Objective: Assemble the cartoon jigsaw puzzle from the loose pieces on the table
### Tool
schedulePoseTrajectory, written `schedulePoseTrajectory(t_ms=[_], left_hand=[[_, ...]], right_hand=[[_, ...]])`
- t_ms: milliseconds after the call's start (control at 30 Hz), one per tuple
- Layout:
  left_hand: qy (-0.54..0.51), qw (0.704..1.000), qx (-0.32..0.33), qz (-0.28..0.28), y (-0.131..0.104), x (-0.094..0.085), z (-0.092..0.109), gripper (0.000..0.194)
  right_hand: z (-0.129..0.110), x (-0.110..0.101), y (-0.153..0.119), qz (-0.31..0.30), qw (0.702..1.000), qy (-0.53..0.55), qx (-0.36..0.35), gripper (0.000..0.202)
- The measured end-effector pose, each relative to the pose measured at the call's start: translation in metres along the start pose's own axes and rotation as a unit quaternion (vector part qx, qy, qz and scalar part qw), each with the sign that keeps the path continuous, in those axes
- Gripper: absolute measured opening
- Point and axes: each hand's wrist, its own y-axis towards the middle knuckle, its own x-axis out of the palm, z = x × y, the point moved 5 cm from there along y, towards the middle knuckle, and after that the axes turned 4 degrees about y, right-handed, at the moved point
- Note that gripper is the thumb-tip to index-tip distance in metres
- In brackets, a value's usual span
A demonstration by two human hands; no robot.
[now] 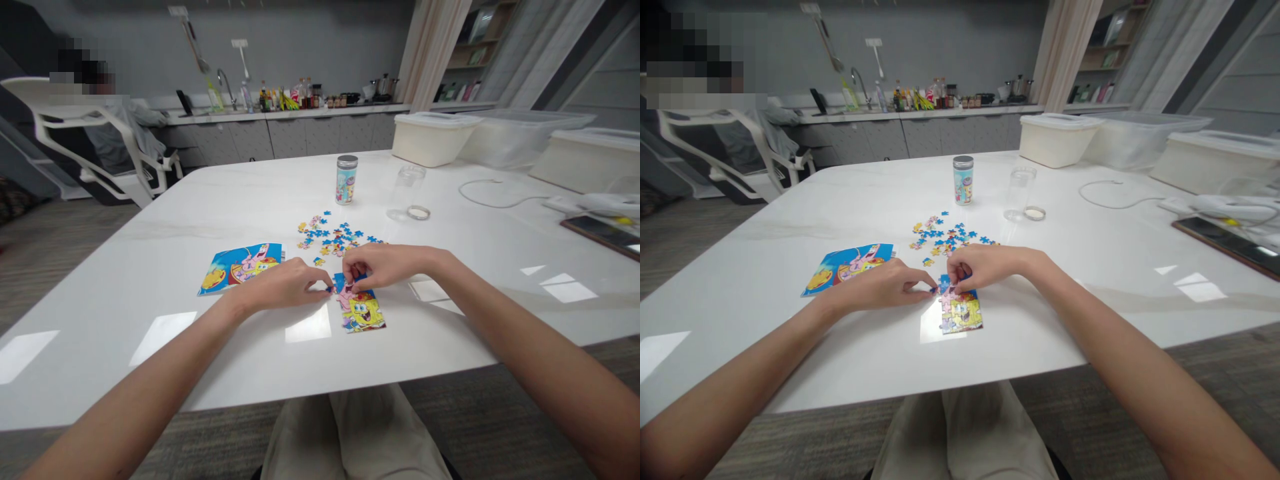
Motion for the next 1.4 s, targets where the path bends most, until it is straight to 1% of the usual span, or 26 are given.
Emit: schedulePoseTrajectory(t_ms=[100, 200, 267, 300, 367, 433, 500, 600, 667, 733, 867, 1000, 1167, 1233, 1300, 1400], left_hand=[[0.025, 1.000, -0.013, 0.009, -0.002, -0.003, -0.002, 0.024], [0.038, 0.999, -0.020, 0.006, -0.004, -0.004, -0.005, 0.021], [0.043, 0.999, -0.018, -0.003, -0.004, -0.004, -0.005, 0.020], [0.050, 0.999, -0.016, -0.008, -0.004, -0.003, -0.005, 0.020], [0.077, 0.997, -0.015, -0.014, -0.005, -0.002, -0.004, 0.020], [0.108, 0.994, -0.014, -0.012, -0.006, -0.001, -0.003, 0.020], [0.126, 0.992, -0.014, -0.002, -0.007, 0.000, -0.003, 0.020], [0.144, 0.990, -0.004, 0.004, -0.008, 0.002, -0.002, 0.020], [0.154, 0.988, -0.003, 0.007, -0.009, 0.003, -0.002, 0.019], [0.160, 0.987, -0.001, 0.012, -0.008, 0.003, -0.002, 0.017], [0.167, 0.986, 0.005, 0.016, -0.007, 0.003, -0.001, 0.019], [0.182, 0.983, 0.003, 0.016, -0.006, 0.003, -0.002, 0.023], [0.192, 0.981, 0.004, 0.020, -0.007, 0.003, -0.001, 0.021], [0.180, 0.983, 0.010, 0.018, -0.008, 0.002, 0.001, 0.028], [0.161, 0.986, 0.025, 0.014, -0.008, 0.001, 0.003, 0.033], [0.136, 0.989, 0.045, 0.019, -0.007, 0.000, 0.007, 0.032]], right_hand=[[-0.001, -0.001, -0.001, 0.008, 1.000, -0.007, -0.005, 0.017], [-0.002, -0.005, -0.002, 0.026, 1.000, -0.013, -0.009, 0.016], [-0.002, -0.010, -0.002, 0.059, 0.998, -0.019, -0.007, 0.017], [-0.002, -0.014, -0.003, 0.087, 0.996, -0.024, 0.001, 0.017], [0.002, -0.022, -0.003, 0.164, 0.985, -0.045, 0.035, 0.015], [0.011, -0.029, -0.005, 0.243, 0.963, -0.075, 0.092, 0.014], [0.025, -0.035, -0.008, 0.303, 0.936, -0.095, 0.154, 0.014], [0.049, -0.039, -0.011, 0.329, 0.909, -0.105, 0.233, 0.019], [0.060, -0.039, -0.013, 0.334, 0.898, -0.120, 0.260, 0.024], [0.066, -0.038, -0.014, 0.321, 0.895, -0.132, 0.281, 0.027], [0.066, -0.035, -0.016, 0.283, 0.891, -0.158, 0.319, 0.029], [0.065, -0.036, -0.020, 0.257, 0.890, -0.163, 0.339, 0.029], [0.072, -0.040, -0.022, 0.227, 0.905, -0.135, 0.335, 0.029], [0.073, -0.041, -0.022, 0.222, 0.912, -0.125, 0.321, 0.028], [0.074, -0.042, -0.022, 0.221, 0.918, -0.115, 0.308, 0.023], [0.074, -0.041, -0.021, 0.218, 0.924, -0.105, 0.295, 0.015]])
